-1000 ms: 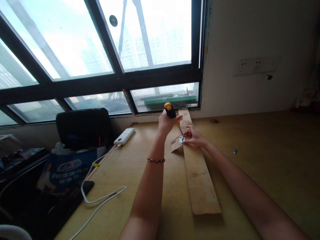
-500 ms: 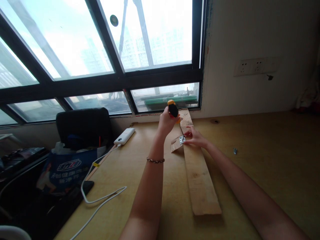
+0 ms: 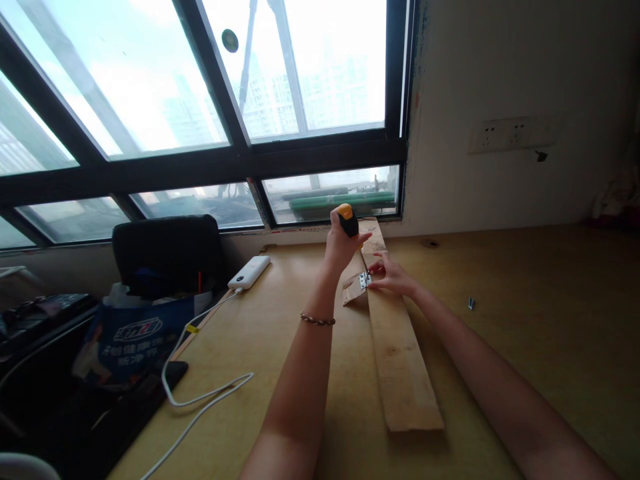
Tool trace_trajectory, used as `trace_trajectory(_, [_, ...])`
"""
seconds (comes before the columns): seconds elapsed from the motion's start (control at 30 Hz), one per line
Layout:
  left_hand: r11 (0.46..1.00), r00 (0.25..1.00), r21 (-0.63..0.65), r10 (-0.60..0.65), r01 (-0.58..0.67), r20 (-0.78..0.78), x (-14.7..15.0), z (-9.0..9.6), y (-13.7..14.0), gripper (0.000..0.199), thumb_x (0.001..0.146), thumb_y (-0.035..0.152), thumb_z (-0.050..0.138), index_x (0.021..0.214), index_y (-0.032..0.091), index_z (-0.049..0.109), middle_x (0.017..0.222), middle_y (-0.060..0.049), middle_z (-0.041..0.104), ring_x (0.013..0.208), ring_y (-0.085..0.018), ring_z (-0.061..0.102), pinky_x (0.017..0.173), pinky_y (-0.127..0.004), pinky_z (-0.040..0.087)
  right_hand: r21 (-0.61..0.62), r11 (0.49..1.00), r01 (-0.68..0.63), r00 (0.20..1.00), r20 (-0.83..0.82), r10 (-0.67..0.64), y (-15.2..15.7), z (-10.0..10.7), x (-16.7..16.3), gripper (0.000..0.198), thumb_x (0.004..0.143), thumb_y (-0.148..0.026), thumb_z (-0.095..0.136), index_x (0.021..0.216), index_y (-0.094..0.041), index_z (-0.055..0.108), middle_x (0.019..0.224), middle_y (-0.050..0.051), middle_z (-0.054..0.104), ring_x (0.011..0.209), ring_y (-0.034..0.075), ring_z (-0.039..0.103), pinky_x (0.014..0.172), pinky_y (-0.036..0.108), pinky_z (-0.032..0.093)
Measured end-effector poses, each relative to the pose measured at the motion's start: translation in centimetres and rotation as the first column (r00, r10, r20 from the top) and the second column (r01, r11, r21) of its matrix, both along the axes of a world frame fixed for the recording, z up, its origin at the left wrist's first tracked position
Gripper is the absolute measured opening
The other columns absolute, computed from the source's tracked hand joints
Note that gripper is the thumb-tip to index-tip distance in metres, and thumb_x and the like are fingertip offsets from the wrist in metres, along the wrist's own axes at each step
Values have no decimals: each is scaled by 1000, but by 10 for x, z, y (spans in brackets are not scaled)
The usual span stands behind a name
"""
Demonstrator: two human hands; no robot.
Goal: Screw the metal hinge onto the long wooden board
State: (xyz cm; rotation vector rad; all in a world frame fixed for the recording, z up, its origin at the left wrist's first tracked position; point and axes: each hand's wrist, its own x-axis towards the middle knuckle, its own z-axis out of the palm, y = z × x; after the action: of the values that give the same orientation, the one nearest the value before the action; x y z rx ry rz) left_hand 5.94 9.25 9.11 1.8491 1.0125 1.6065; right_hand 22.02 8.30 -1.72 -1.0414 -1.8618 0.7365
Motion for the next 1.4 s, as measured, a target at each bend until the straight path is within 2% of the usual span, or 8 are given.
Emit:
trace_trajectory(0.2, [993,989,9,115,-115,-93,-1,4,-4,47,57,18,69,92,19,39,74,2,49,68,-14,53,63,-27,41,12,1000,-3,1000,-8,3,0,0,0,82,54,-27,79,120,-17,33,93,6,63,85,19,61,82,37,49])
trace_trajectory(0.43, [993,978,-39,101,-110,-185,-5,14,-15,48,49,25,77,83,18,44,70,1,53,68,-16,54,63,-28,41,5,1000,-15,1000,-18,15,1,-1,1,81,54,-27,79,120,-18,33,94,6,63,86,20,61,83,38,50])
trace_trajectory(0.63, [995,981,-37,90,-97,-170,-8,15,-14,46,50,22,76,86,18,47,72,0,59,67,-16,56,62,-27,42,4,1000,-27,999,-32,27,2,-3,1,80,55,-28,79,120,-18,33,94,6,62,86,19,61,83,38,50])
trace_trajectory(0.73, [998,988,-32,43,-48,-148,-10,11,-9,42,53,20,73,86,18,47,74,-1,60,69,-16,58,63,-28,43,5,1000,-27,999,-31,28,1,-2,1,81,55,-28,79,120,-18,32,94,6,62,86,19,61,83,38,49])
trace_trajectory(0.9, [984,983,-58,-170,167,-62,-7,3,0,39,58,13,63,88,19,40,76,0,60,71,-15,60,65,-28,45,-3,1000,-15,1000,-21,15,0,0,1,80,55,-27,79,120,-18,33,94,6,63,86,19,61,83,37,49])
trace_trajectory(0.97, [978,979,-53,-203,201,-22,-3,0,1,39,59,11,59,89,20,36,72,2,57,68,-14,59,64,-27,44,-5,1000,-12,1000,-16,12,0,0,1,80,55,-28,79,120,-18,33,94,6,63,86,19,61,83,37,49])
trace_trajectory(1.17, [1000,999,-11,-19,19,33,11,-7,3,36,61,15,59,87,20,35,68,6,47,59,-9,51,61,-25,40,-3,1000,-17,1000,-8,17,-2,3,0,80,55,-28,78,120,-17,33,93,6,63,86,20,61,83,37,48])
trace_trajectory(1.4, [983,983,-27,180,-181,-31,11,2,-9,51,52,31,76,84,20,38,65,5,46,63,-15,53,59,-25,37,-8,1000,-20,1000,-17,20,-2,3,0,81,54,-27,79,120,-18,33,95,6,62,87,20,61,83,36,49])
